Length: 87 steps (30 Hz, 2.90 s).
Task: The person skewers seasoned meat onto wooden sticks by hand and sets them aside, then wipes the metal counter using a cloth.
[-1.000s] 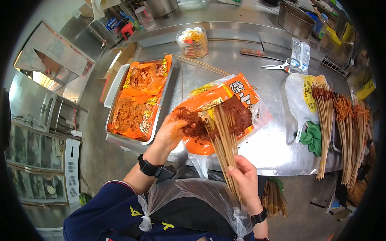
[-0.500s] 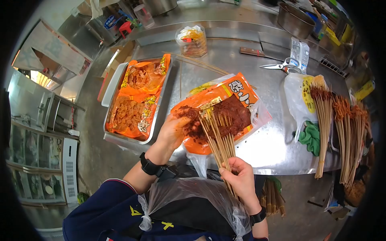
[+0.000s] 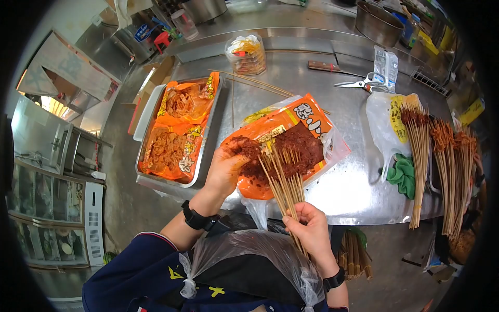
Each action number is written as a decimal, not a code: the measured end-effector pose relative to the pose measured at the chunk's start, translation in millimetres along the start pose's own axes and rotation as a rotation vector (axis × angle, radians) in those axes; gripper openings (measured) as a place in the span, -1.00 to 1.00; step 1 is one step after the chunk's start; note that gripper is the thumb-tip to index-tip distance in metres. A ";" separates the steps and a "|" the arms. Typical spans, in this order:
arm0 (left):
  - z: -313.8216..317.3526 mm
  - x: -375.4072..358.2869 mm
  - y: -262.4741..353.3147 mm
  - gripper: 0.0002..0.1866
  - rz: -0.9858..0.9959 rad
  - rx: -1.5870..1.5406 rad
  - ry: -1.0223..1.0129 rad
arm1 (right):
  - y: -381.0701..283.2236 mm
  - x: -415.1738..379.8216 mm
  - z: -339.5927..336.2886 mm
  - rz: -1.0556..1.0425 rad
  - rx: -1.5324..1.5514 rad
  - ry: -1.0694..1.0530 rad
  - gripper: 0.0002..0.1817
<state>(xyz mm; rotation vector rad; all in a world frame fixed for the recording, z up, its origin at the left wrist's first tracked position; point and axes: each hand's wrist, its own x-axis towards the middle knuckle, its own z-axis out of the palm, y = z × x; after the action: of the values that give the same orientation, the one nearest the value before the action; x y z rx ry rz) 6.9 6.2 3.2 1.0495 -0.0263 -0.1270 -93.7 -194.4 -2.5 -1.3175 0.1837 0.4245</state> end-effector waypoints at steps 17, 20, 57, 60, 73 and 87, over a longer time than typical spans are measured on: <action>-6.1 0.6 -13.9 -0.63 -0.093 -0.184 0.005 | 1.3 -0.7 -2.5 -0.032 0.033 0.009 -0.89; -1.1 -2.7 -11.6 -0.63 -0.149 -0.151 0.010 | 1.7 -0.8 -2.3 -0.036 0.062 0.013 -0.89; 2.0 13.7 -26.2 -0.69 -0.034 1.531 -0.081 | 3.9 -17.4 -48.8 -0.359 0.769 0.076 -0.62; 21.8 18.0 -27.0 -0.75 -0.140 1.636 -0.142 | 3.8 -21.7 -52.5 -0.428 0.896 0.060 -0.68; 35.9 19.2 -51.7 -0.70 -0.178 1.767 -0.457 | 3.9 -30.9 -57.4 -0.448 0.914 0.108 -0.66; 15.4 8.4 -52.6 -0.77 0.291 1.762 -0.382 | 6.3 -25.9 -57.5 -0.435 0.901 0.074 -0.60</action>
<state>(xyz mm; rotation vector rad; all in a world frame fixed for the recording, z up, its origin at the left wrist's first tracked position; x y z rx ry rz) 9.1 -33.9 -35.0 2.7383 -0.7473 -0.0039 -113.6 -253.7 -13.0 -0.4552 0.1192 -0.0939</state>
